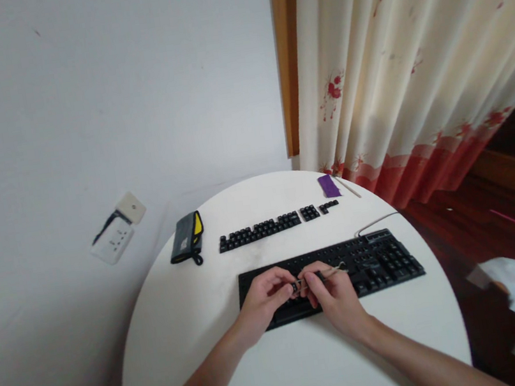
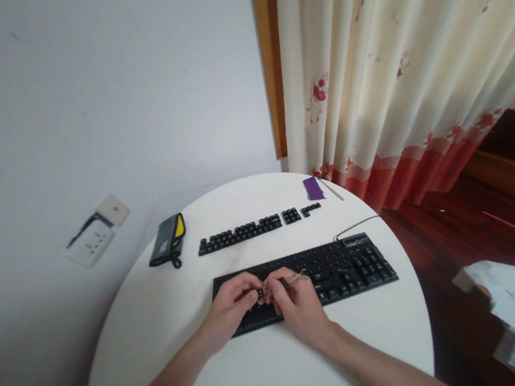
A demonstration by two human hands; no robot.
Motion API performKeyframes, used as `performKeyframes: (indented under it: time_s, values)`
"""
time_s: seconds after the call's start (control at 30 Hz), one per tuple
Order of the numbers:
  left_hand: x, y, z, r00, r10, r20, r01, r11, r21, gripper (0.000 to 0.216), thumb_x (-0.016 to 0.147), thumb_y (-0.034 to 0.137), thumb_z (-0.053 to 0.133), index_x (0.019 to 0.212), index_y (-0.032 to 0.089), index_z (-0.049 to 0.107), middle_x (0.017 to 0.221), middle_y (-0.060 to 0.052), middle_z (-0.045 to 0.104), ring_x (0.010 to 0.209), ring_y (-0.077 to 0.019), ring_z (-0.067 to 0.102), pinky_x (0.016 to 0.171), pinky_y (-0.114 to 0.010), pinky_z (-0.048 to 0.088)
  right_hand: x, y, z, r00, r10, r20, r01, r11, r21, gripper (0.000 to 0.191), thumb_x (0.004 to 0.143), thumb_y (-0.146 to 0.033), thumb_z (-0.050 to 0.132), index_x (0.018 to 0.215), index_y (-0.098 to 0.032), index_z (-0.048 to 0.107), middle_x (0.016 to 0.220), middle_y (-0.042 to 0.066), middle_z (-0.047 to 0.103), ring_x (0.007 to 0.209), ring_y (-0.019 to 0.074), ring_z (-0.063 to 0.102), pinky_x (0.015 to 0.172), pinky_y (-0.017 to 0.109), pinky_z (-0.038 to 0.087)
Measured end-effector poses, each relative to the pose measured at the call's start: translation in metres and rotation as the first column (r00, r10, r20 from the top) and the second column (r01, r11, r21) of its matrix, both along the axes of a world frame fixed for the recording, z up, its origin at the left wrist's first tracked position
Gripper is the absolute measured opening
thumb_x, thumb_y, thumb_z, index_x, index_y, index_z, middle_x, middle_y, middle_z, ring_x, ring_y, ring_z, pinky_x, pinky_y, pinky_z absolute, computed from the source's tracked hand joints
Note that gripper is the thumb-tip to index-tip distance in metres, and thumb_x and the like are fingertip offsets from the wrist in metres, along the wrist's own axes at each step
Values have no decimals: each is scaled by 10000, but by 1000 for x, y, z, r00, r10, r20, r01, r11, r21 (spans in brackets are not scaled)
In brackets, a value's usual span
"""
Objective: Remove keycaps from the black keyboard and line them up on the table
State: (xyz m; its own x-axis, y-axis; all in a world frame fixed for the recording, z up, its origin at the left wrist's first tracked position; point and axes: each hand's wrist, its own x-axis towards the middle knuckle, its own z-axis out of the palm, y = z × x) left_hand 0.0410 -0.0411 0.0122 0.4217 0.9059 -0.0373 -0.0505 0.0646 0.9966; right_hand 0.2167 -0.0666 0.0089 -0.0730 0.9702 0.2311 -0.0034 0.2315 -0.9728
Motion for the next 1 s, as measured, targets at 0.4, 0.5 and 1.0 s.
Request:
performKeyframes:
  time_s: [0.4,0.5,1.0]
  values:
    - [3,-1,1,999,42,-23,-41,999,33,222,834,324,700,959,151,639,837,-38,685,787,-162,635,733,-269,493,0,2,-5,986,-103,131,98,994,43,337,974,-371,468,813,-162,677,726,32,605,548,116,527,496,227,418]
    - [3,0,-4,997,66,-40,-64,997,49,201,859,318,669,955,142,671,929,-71,702,794,-165,646,710,-273,515,0,4,-5,988,-127,93,128,992,-9,327,965,-392,483,837,-153,665,722,27,613,516,107,520,470,220,412]
    - [2,3,-13,965,237,-108,-205,947,247,147,792,237,724,912,153,714,965,-71,683,881,-183,657,786,-271,532,10,8,2,962,-242,128,241,970,28,302,969,-354,460,779,-174,610,683,6,600,576,129,531,556,249,404]
